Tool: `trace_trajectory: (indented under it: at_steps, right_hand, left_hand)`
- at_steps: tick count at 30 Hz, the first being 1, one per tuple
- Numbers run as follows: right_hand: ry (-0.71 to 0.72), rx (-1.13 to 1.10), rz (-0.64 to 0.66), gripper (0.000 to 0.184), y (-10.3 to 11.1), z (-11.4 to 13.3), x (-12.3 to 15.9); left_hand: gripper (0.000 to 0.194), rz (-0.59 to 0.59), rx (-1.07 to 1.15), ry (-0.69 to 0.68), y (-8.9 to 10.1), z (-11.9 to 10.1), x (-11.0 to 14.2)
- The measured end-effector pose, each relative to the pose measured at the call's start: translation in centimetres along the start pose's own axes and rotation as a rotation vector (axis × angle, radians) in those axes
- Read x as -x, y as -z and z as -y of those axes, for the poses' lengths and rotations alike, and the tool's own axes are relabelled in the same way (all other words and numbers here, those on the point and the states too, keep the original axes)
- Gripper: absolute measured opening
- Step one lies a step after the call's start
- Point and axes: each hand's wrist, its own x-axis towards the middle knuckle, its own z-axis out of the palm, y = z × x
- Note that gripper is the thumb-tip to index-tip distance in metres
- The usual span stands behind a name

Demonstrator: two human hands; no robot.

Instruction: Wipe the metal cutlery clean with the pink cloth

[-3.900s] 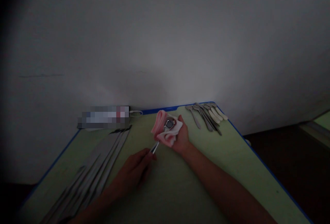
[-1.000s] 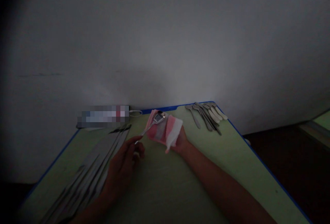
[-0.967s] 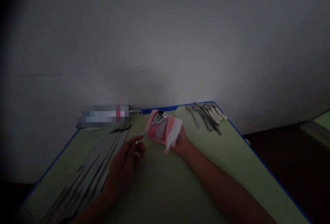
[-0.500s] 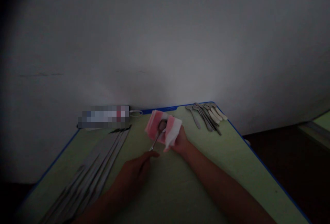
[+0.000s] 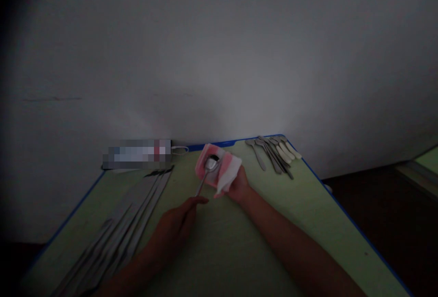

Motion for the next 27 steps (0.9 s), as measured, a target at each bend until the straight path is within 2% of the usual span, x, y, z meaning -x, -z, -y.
trace_trajectory:
  at_steps: [3, 8, 12, 15, 20, 24, 27]
  right_hand:
    - [0.005, -0.044, 0.022, 0.036, -0.04, 0.01, 0.05]
    - [-0.146, -0.021, 0.004, 0.041, -0.16, -0.24, 0.27]
    - [-0.187, -0.016, -0.050, 0.044, 0.14, -0.42, 0.15]
    - [-0.144, -0.032, -0.052, 0.042, 0.45, -0.38, -0.06]
    - [-0.027, -0.102, -0.014, 0.040, 0.19, 0.09, 0.08]
    - [0.023, -0.029, -0.098, 0.037, -0.03, 0.08, 0.29]
    - [0.048, 0.101, -0.184, 0.024, 0.19, -0.56, 0.00]
  left_hand:
    - [0.034, 0.005, 0.015, 0.008, 0.08, -0.18, 0.01]
    - [0.035, -0.079, 0.088, 0.057, 0.22, -0.09, -0.23]
    - [0.034, -0.074, 0.099, 0.079, 0.02, -0.38, -0.15]
    - [0.036, -0.071, 0.159, 0.137, 0.08, -0.77, -0.05]
    - [0.037, -0.057, 0.205, 0.146, 0.48, -0.95, -0.23]
    - [0.040, -0.025, 0.215, 0.157, 0.47, -0.88, -0.37]
    - [0.041, 0.005, 0.174, 0.138, 0.23, -0.68, -0.38]
